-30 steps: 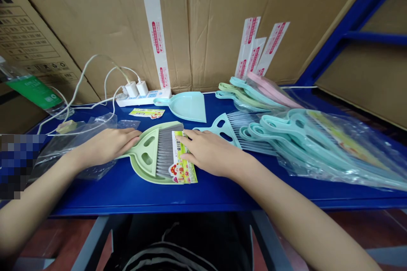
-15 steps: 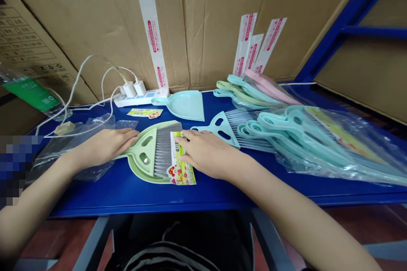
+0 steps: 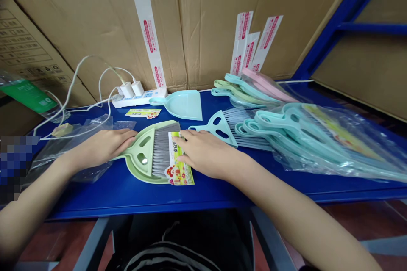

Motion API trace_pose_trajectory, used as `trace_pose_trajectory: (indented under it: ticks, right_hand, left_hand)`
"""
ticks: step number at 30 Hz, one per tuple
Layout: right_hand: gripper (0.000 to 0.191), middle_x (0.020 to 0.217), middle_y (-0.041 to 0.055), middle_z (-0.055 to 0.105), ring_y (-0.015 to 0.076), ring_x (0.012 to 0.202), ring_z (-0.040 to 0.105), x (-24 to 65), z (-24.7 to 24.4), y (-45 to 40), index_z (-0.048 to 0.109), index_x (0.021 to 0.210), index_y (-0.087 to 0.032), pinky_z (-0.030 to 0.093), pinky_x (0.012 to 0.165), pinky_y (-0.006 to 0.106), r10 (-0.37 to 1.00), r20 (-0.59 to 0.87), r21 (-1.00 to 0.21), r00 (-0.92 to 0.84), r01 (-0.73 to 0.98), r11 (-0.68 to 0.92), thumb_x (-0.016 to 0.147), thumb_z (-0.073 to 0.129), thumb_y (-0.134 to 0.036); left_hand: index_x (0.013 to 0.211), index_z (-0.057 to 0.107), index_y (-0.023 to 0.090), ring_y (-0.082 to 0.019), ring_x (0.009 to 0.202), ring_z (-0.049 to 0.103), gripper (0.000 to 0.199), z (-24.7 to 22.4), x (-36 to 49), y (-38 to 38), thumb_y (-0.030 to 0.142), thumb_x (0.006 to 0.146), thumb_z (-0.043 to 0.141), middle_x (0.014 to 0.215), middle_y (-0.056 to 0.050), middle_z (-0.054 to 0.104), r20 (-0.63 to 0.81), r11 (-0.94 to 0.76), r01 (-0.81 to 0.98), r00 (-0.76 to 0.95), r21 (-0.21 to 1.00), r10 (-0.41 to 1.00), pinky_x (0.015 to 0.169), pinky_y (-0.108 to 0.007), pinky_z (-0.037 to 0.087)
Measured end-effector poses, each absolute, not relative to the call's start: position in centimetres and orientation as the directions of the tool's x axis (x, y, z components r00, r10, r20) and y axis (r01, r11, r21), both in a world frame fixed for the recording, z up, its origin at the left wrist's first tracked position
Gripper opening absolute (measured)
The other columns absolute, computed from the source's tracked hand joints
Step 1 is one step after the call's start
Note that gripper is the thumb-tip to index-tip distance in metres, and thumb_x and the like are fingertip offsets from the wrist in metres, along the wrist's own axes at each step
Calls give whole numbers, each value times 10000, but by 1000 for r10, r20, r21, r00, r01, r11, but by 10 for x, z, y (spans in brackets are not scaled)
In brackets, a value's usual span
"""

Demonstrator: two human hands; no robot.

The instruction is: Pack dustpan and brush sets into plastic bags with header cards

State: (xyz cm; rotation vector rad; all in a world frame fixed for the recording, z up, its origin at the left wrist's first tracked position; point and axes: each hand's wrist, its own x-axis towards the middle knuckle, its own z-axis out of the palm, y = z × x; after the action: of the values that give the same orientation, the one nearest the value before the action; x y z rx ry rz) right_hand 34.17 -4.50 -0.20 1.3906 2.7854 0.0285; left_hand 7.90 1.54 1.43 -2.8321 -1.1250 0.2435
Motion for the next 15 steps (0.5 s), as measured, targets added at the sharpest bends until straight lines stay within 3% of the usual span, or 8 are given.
trace_pose_trajectory:
  ticks: [15]
  right_hand:
    - [510, 1376, 214, 552, 388, 1311, 466, 347, -14, -38, 482, 1423, -126, 489, 972, 531, 809, 7, -56, -588, 807, 588, 960, 442, -337]
  left_hand:
    - [970, 591, 170, -217, 802, 668, 484, 12, 77, 16, 370, 1006, 151, 909, -86, 677, -116, -726, 674, 717, -135, 687, 701, -313, 491]
